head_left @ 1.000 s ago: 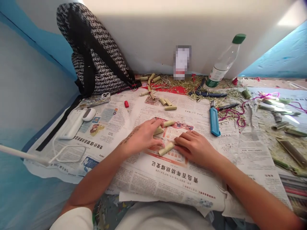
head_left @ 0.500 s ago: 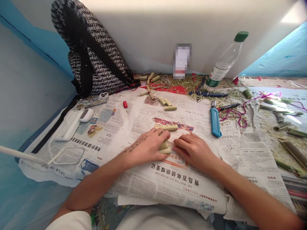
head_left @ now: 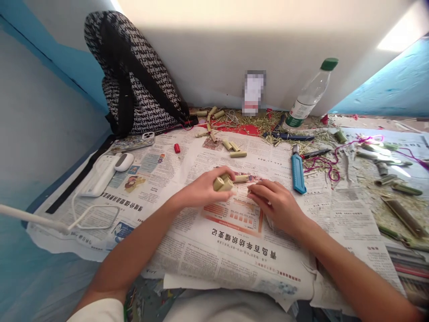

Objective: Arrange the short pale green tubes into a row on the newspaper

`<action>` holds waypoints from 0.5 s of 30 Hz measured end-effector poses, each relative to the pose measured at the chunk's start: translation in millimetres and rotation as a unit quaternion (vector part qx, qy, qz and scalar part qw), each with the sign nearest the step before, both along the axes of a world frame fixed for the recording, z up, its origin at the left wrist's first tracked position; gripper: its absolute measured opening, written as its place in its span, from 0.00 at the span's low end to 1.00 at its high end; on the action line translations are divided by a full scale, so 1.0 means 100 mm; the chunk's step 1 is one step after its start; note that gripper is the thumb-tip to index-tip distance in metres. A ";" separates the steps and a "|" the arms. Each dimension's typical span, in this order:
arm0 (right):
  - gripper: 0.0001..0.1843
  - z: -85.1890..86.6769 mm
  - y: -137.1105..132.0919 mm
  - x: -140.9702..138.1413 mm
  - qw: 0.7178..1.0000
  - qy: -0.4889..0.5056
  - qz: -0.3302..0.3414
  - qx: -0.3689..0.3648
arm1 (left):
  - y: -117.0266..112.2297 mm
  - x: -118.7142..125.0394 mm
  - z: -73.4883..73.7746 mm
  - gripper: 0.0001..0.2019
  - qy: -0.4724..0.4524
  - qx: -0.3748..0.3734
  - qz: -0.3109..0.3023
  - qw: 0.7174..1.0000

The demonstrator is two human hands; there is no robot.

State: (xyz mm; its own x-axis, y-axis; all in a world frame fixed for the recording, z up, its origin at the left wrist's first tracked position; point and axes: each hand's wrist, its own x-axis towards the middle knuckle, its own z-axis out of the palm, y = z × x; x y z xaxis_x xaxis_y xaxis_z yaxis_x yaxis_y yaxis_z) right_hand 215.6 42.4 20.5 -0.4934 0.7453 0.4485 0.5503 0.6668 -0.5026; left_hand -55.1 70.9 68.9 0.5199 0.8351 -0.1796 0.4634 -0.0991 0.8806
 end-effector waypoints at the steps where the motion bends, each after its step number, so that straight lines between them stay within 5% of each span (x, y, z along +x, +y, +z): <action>1: 0.09 0.01 0.04 -0.01 0.999 0.027 -0.008 -0.020 | 0.06 -0.02 -0.01 0.16 -0.036 -0.024 0.037 0.998; 7: 0.08 0.03 0.57 -0.21 0.995 0.045 -0.056 -0.070 | 0.36 -0.12 -0.23 0.24 -0.236 -0.128 0.188 0.945; 15: 0.12 -0.06 1.23 -0.43 0.996 -0.042 -0.054 -0.050 | 0.52 -0.20 -0.43 0.26 -0.253 -0.139 0.239 0.927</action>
